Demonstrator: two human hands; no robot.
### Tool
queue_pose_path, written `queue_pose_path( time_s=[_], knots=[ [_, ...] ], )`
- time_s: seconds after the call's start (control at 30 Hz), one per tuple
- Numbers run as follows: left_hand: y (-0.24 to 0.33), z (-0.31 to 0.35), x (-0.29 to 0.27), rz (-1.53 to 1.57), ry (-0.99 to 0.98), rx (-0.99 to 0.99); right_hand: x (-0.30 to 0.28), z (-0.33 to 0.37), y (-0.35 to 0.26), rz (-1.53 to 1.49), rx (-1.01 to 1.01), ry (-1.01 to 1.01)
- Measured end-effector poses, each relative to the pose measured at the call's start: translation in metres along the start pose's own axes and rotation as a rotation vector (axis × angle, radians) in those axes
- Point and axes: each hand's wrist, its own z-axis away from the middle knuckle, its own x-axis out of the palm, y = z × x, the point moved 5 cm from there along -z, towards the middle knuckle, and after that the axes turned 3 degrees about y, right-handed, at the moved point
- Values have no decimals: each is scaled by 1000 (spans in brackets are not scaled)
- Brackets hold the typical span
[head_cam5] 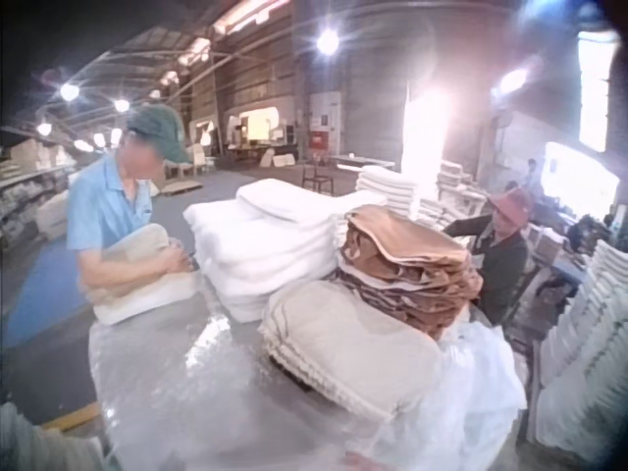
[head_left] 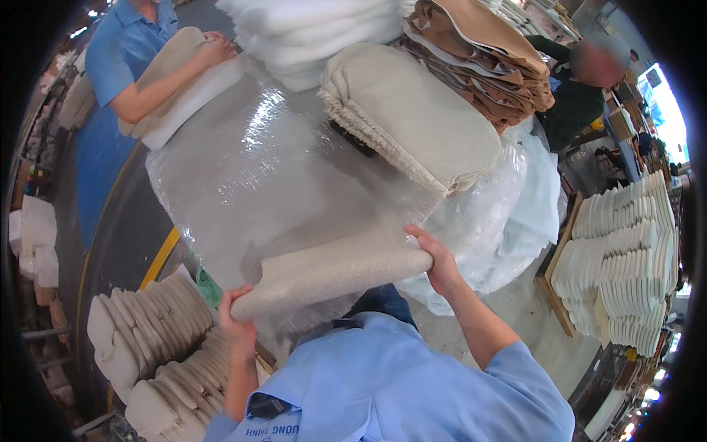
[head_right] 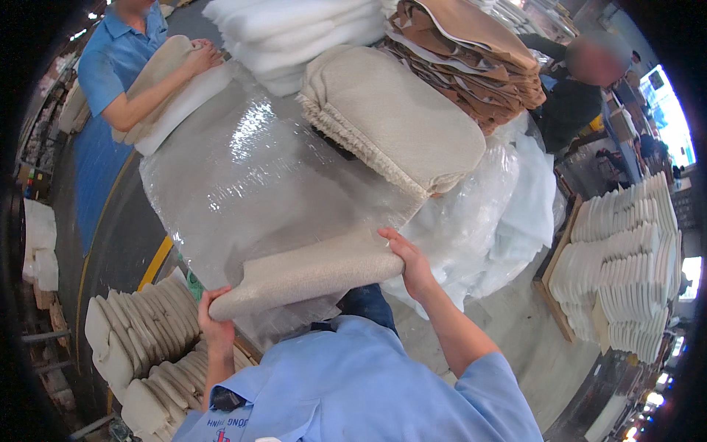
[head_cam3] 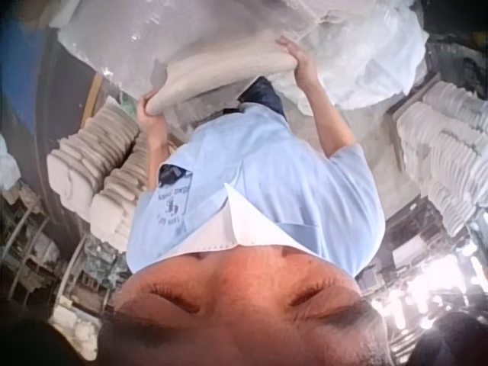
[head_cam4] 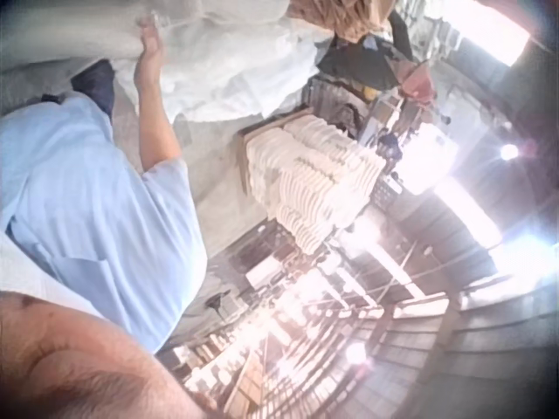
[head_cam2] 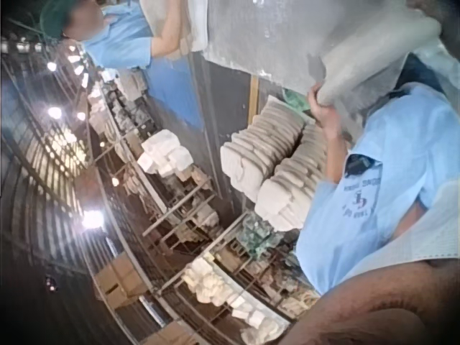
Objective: The person repeatedly folds rectangular textile pads with fringed edges by hand on a plastic-covered table. The person handles each pad one at a time, aligns edges, and places folded units into a growing stack.
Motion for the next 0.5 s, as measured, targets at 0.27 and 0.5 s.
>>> queue_pose_path(
  time_s=[0.27,0.5],
  knots=[
    [-6,41,-4,-638,-283,-558,-9,37,39,177,658,-125],
    [-29,18,14,-957,-203,-565,1,-24,63,748,634,-196]
  ],
)
